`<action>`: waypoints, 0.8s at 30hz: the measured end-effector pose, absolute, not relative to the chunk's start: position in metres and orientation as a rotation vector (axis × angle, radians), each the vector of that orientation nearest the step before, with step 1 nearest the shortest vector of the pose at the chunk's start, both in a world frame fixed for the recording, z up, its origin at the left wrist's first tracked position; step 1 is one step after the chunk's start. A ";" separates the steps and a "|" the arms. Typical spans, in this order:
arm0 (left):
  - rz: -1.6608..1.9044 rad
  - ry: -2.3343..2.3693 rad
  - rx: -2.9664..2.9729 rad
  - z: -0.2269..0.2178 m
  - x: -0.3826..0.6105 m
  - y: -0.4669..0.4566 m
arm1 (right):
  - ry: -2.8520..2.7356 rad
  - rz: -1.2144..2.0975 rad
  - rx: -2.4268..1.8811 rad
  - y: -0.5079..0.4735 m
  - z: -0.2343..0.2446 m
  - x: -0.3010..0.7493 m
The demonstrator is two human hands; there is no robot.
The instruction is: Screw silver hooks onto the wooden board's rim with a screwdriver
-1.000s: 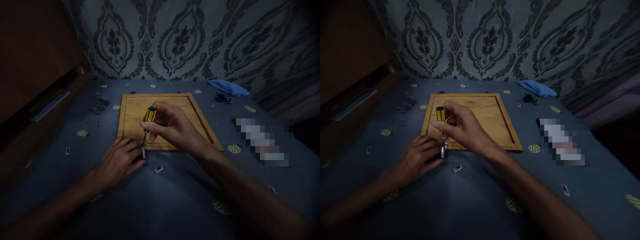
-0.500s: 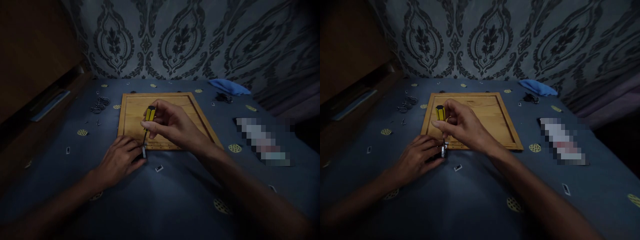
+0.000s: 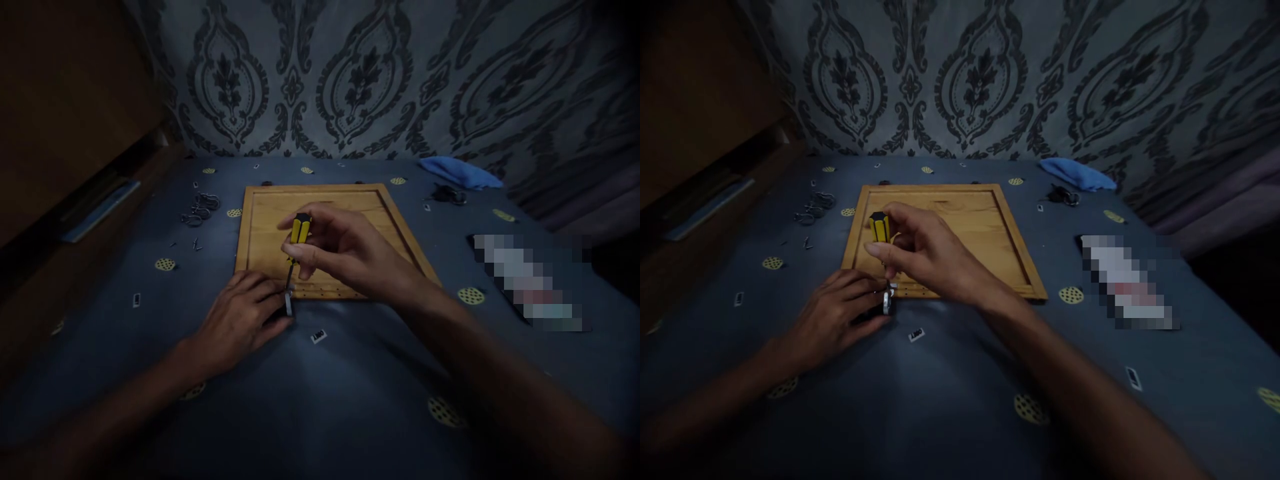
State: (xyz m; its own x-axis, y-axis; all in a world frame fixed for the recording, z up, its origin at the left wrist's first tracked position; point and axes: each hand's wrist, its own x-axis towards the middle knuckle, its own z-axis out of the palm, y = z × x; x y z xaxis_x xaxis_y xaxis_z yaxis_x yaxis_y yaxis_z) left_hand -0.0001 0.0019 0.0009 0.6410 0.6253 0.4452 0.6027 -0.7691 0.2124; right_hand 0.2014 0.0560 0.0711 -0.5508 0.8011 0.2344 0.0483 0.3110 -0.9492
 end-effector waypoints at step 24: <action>0.740 1.067 2.791 0.001 0.000 0.001 | -1.884 1.285 -0.687 0.062 0.063 0.202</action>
State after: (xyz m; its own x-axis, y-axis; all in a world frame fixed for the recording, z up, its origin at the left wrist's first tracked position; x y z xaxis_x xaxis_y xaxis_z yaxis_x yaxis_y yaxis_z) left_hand -0.0001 0.0013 0.0013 0.6444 0.6434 0.4133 0.6129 -0.7578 0.2239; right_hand 0.2016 0.0621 0.0627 -0.5814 0.7653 0.2763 0.0219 0.3542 -0.9349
